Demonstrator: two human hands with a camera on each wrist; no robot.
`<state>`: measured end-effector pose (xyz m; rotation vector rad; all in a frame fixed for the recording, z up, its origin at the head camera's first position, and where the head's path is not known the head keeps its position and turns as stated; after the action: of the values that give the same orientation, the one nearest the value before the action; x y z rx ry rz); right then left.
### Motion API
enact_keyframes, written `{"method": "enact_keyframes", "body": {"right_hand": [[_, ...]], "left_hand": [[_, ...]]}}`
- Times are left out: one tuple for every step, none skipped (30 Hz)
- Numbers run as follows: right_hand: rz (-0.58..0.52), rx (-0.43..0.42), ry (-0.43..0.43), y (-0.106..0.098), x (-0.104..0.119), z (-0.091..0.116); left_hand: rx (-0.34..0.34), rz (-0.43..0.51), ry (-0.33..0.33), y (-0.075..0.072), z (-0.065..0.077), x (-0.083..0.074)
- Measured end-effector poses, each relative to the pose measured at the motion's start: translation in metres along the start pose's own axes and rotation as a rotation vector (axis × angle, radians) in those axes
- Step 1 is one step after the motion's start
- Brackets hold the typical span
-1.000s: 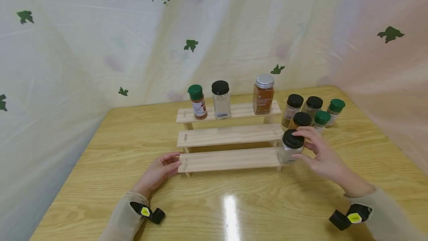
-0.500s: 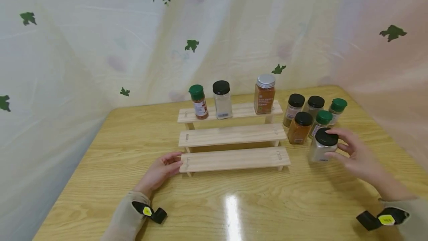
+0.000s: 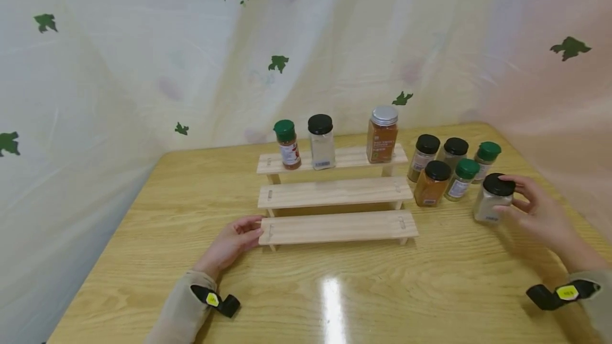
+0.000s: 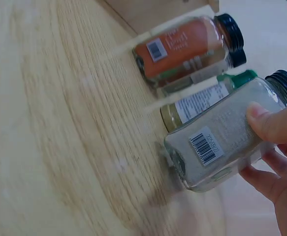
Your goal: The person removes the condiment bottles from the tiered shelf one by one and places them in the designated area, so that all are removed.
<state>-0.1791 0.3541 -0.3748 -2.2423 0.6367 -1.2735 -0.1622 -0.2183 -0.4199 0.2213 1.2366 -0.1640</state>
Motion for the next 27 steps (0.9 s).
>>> {"method": "enact_keyframes", "body": {"right_hand": [[0.016, -0.001, 0.018, -0.001, -0.004, 0.0], [0.018, -0.003, 0.032, -0.002, -0.007, 0.0], [0.026, -0.013, 0.05, -0.002, -0.011, 0.0], [0.031, -0.017, 0.062, -0.003, -0.013, 0.0], [0.033, -0.02, 0.074, -0.004, -0.015, 0.0], [0.038, -0.024, 0.084, -0.004, -0.016, -0.001], [0.043, -0.026, 0.09, -0.005, -0.018, -0.001], [0.041, -0.028, 0.095, -0.006, -0.018, -0.002], [0.047, -0.025, 0.099, -0.006, -0.019, -0.003], [0.046, -0.016, 0.093, -0.007, -0.019, -0.004], [0.049, -0.015, 0.086, -0.007, -0.019, -0.005], [0.049, -0.012, 0.075, -0.007, -0.019, -0.007], [0.051, -0.005, 0.065, -0.008, -0.019, -0.008], [0.052, 0.0, 0.059, -0.008, -0.019, -0.009], [0.056, 0.009, 0.054, -0.008, -0.02, -0.01], [0.061, 0.017, 0.055, -0.009, -0.02, -0.011], [0.069, 0.024, 0.056, -0.009, -0.021, -0.012], [0.08, 0.029, 0.056, -0.009, -0.021, -0.013], [0.093, 0.034, 0.06, -0.01, -0.022, -0.014], [0.103, 0.037, 0.062, -0.01, -0.023, -0.016], [0.114, 0.04, 0.06, -0.01, -0.023, -0.016], [0.122, 0.039, 0.059, -0.011, -0.023, -0.018], [0.132, 0.038, 0.051, -0.011, -0.022, -0.019], [0.142, 0.038, 0.045, -0.011, -0.022, -0.019], [0.149, 0.041, 0.046, -0.011, -0.022, -0.02], [0.154, 0.048, 0.049, -0.011, -0.022, -0.021], [0.16, 0.056, 0.053, -0.011, -0.022, -0.021]], "left_hand": [[-0.001, 0.0, -0.003, 0.0, 0.0, 0.0], [-0.001, -0.003, -0.004, 0.0, 0.0, 0.0], [-0.001, -0.001, -0.005, 0.001, 0.0, 0.0], [-0.002, -0.001, -0.007, 0.001, 0.0, 0.0], [-0.002, 0.001, -0.008, 0.001, 0.0, 0.0], [0.0, 0.001, -0.009, 0.001, 0.0, 0.0], [0.001, 0.002, -0.01, 0.001, -0.001, 0.001], [0.002, 0.003, -0.01, 0.001, -0.001, 0.001], [0.003, 0.004, -0.01, 0.001, -0.001, 0.001], [0.005, 0.004, -0.01, 0.001, -0.001, 0.001], [0.008, 0.006, -0.009, 0.001, -0.001, 0.001], [0.012, 0.004, -0.008, 0.001, -0.001, 0.001], [0.015, 0.006, -0.007, 0.0, -0.001, 0.001], [0.014, 0.006, -0.006, 0.0, 0.0, 0.001], [0.013, 0.007, -0.006, 0.0, 0.0, 0.001], [0.012, 0.006, -0.005, 0.0, 0.0, 0.0], [0.011, 0.006, -0.005, 0.0, 0.0, 0.0], [0.01, 0.004, -0.006, 0.0, 0.0, -0.001], [0.008, 0.004, -0.007, 0.0, 0.0, -0.001], [0.006, 0.003, -0.008, 0.0, 0.0, -0.002], [0.006, 0.002, -0.007, 0.0, 0.0, -0.002], [0.006, 0.001, -0.007, 0.0, 0.0, -0.002], [0.006, 0.001, -0.008, 0.0, 0.0, -0.002], [0.006, -0.001, -0.008, 0.0, 0.0, -0.002], [0.008, -0.002, -0.007, 0.0, -0.001, -0.001], [0.007, -0.002, -0.006, -0.001, -0.001, -0.001], [0.009, 0.001, -0.005, -0.001, -0.001, 0.0]]}}
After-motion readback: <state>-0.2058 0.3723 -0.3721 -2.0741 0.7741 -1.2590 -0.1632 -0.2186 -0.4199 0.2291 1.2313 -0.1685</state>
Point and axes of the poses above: each hand's wrist, its own z-axis away from the middle knuckle, its own y-axis out of the palm, x = y × z, the point moved 3 cm from there along -z, towards the middle knuckle, and after that the axes turned 5 degrees about -y, right-handed, at the moved point
